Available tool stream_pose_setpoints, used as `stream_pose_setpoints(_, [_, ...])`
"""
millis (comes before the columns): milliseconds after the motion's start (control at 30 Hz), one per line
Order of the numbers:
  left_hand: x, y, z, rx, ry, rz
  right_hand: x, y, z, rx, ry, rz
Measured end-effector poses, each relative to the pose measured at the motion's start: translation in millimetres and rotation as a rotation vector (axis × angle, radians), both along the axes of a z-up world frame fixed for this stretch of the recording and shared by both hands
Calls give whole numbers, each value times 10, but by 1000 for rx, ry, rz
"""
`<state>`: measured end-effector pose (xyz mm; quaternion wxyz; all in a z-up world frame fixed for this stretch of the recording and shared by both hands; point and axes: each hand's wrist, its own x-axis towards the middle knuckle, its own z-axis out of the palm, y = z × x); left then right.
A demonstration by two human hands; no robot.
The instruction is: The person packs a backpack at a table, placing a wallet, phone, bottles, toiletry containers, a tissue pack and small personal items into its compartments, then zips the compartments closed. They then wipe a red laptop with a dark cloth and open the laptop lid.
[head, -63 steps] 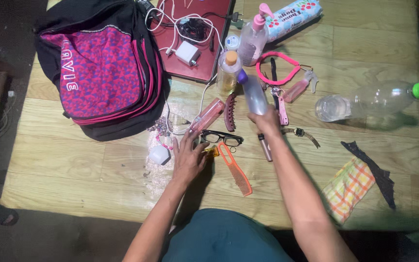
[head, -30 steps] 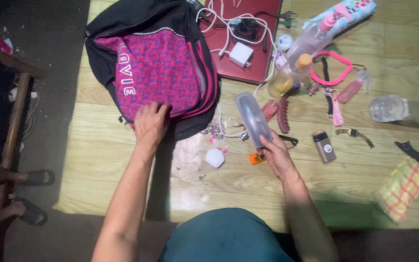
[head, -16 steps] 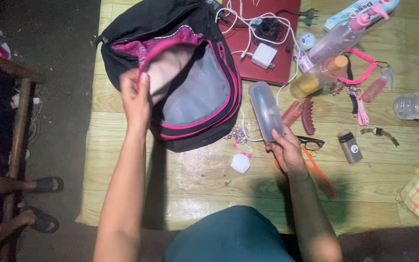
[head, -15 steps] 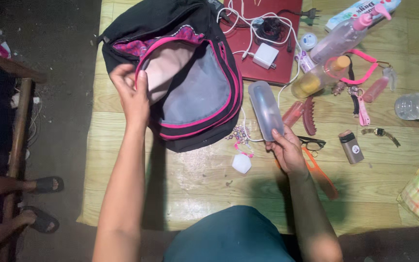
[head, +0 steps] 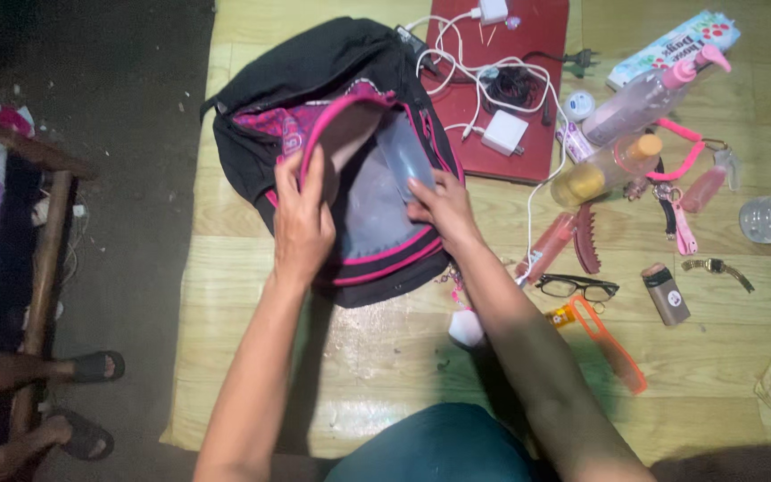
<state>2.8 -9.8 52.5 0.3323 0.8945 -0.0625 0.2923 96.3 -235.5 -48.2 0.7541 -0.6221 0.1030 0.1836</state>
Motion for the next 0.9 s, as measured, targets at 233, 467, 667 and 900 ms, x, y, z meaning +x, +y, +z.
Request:
stream_pose_setpoints(233, [-175,-5,-182,-8,88,-14,646,516,-531,-63,-39,-163])
stream_pose_setpoints(467, [-299,-174,-234,-10,143,-58,248,133,-637,236,-1,-113])
stream_pose_setpoints(667, [-424,-699,-233,149,50,-177,-140,-758,-295,87,-9,-84])
stream_pose_setpoints(900, [-542,-1380,-400,205,125,-393,-455,-1934,-410,-47,-76,-191])
